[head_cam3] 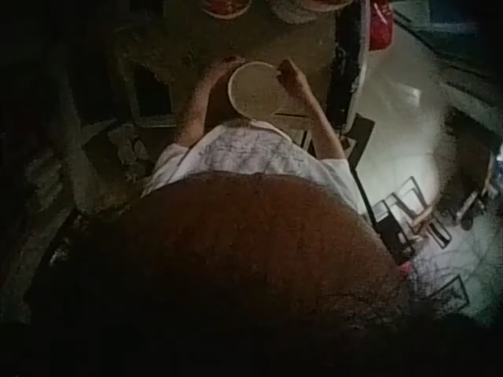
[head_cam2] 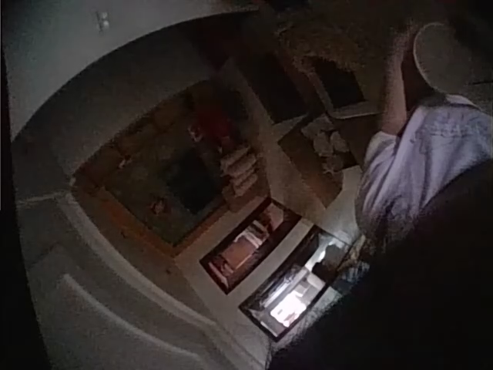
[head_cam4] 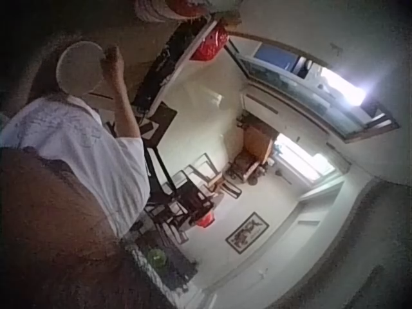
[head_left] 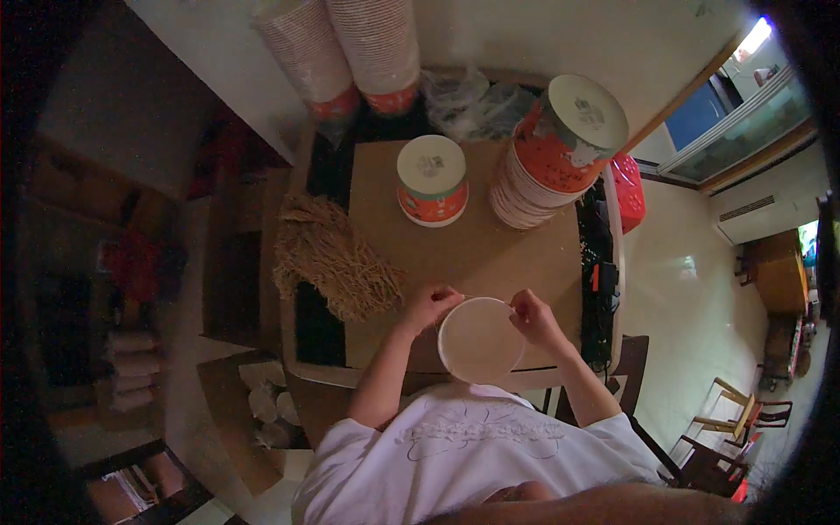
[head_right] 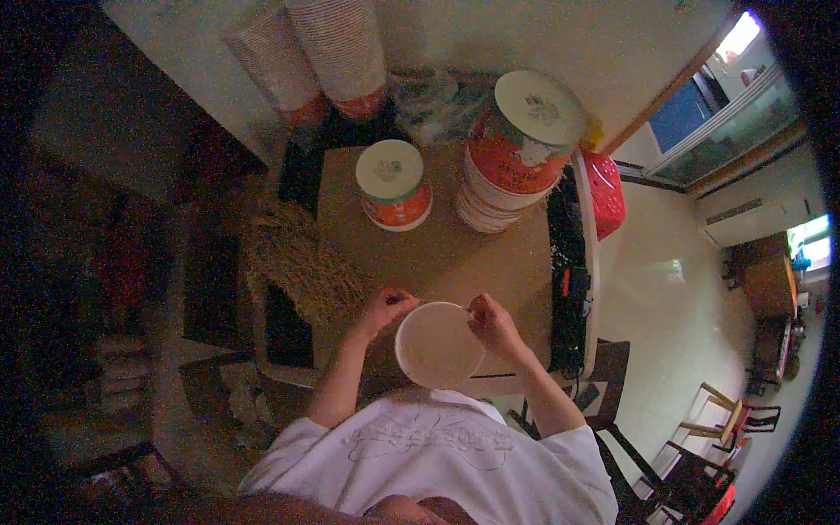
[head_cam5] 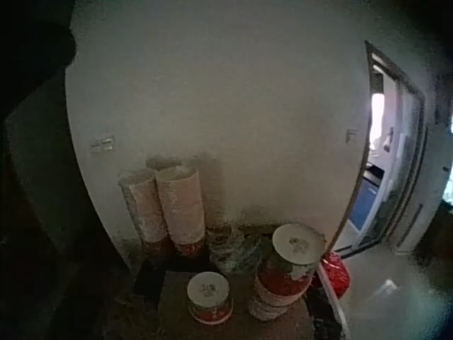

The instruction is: The recorder is preparing decorative paper bowls by placing straw-like filler material inside them and stacking them.

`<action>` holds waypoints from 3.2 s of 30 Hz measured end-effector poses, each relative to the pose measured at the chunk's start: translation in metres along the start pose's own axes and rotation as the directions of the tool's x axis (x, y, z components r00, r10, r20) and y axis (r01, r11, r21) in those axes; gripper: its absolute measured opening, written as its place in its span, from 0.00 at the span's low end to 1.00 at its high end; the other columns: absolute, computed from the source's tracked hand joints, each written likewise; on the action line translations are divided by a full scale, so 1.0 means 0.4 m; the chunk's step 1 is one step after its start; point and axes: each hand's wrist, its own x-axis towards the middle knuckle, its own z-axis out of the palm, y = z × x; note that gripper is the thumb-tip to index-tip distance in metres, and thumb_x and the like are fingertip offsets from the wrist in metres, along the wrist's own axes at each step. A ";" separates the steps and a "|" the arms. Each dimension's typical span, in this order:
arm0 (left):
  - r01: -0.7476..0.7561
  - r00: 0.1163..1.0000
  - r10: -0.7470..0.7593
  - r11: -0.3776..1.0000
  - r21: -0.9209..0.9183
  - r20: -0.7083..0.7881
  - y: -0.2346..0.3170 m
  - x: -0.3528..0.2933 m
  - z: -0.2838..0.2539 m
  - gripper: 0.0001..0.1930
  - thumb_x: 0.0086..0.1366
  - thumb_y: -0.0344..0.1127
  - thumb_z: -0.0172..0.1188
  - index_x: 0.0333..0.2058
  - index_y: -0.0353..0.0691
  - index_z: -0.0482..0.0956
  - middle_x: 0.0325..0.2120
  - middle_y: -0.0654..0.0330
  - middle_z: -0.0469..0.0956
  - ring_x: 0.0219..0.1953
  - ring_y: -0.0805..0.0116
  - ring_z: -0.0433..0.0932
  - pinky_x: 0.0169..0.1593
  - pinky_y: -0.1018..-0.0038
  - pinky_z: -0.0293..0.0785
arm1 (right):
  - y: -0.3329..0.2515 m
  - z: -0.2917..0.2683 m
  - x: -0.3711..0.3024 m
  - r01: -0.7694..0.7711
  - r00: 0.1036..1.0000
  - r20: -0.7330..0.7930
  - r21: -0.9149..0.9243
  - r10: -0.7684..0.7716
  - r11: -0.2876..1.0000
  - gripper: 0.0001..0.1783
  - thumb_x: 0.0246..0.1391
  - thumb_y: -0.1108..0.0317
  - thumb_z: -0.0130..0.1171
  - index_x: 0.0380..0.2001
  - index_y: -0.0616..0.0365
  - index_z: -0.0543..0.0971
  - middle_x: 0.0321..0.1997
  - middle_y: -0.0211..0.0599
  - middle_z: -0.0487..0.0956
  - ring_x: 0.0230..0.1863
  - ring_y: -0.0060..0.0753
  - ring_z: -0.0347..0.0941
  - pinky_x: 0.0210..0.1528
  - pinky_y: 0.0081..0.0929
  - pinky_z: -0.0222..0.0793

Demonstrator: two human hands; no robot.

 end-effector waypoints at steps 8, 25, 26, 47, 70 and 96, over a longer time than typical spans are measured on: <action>-0.220 0.923 0.346 0.832 0.510 -0.167 -0.079 -0.001 0.050 0.10 0.42 0.37 0.66 0.25 0.42 0.78 0.20 0.56 0.72 0.25 0.60 0.72 0.29 0.70 0.68 | 0.028 -0.001 -0.022 -0.061 0.997 0.046 -0.038 0.063 0.997 0.13 0.39 0.75 0.58 0.27 0.57 0.65 0.18 0.27 0.63 0.20 0.18 0.59 0.22 0.19 0.59; -0.559 0.782 0.619 0.644 0.522 0.074 0.112 -0.115 0.081 0.13 0.37 0.27 0.64 0.27 0.44 0.78 0.21 0.62 0.66 0.22 0.65 0.69 0.24 0.71 0.67 | -0.068 -0.131 0.065 -0.236 0.935 0.303 0.153 0.182 0.959 0.14 0.49 0.73 0.53 0.40 0.66 0.73 0.38 0.30 0.74 0.38 0.19 0.67 0.43 0.18 0.62; -0.660 0.686 0.699 0.484 0.574 0.200 0.144 -0.117 0.084 0.14 0.36 0.27 0.63 0.28 0.43 0.77 0.21 0.62 0.67 0.23 0.65 0.70 0.25 0.71 0.68 | -0.052 -0.146 0.056 -0.229 0.937 0.302 0.145 0.177 0.962 0.14 0.49 0.73 0.53 0.40 0.66 0.73 0.38 0.30 0.74 0.38 0.19 0.67 0.43 0.18 0.62; -0.773 0.409 0.671 -0.106 0.626 0.618 0.349 -0.204 0.272 0.04 0.45 0.36 0.52 0.21 0.44 0.70 0.24 0.61 0.68 0.35 0.64 0.70 0.41 0.69 0.67 | -0.328 -0.294 -0.083 0.435 0.887 -0.083 -0.176 -0.454 0.883 0.10 0.42 0.65 0.55 0.30 0.57 0.71 0.30 0.31 0.69 0.35 0.28 0.67 0.37 0.23 0.66; -0.627 0.200 0.962 -0.022 0.779 0.188 0.457 0.180 0.338 0.06 0.46 0.30 0.53 0.25 0.39 0.74 0.36 0.57 0.71 0.43 0.59 0.68 0.44 0.62 0.67 | -0.557 -0.557 0.211 0.504 0.695 -0.068 -0.664 -0.716 0.552 0.08 0.35 0.78 0.61 0.25 0.62 0.76 0.29 0.34 0.70 0.37 0.32 0.67 0.43 0.27 0.61; -0.590 0.534 0.845 0.391 0.707 -0.022 0.211 0.223 0.265 0.13 0.52 0.29 0.52 0.38 0.45 0.74 0.42 0.56 0.70 0.45 0.57 0.68 0.45 0.60 0.66 | -0.421 -0.531 0.336 0.521 0.788 0.074 -0.611 -0.611 0.597 0.11 0.40 0.77 0.59 0.31 0.57 0.75 0.33 0.35 0.70 0.41 0.36 0.66 0.44 0.30 0.61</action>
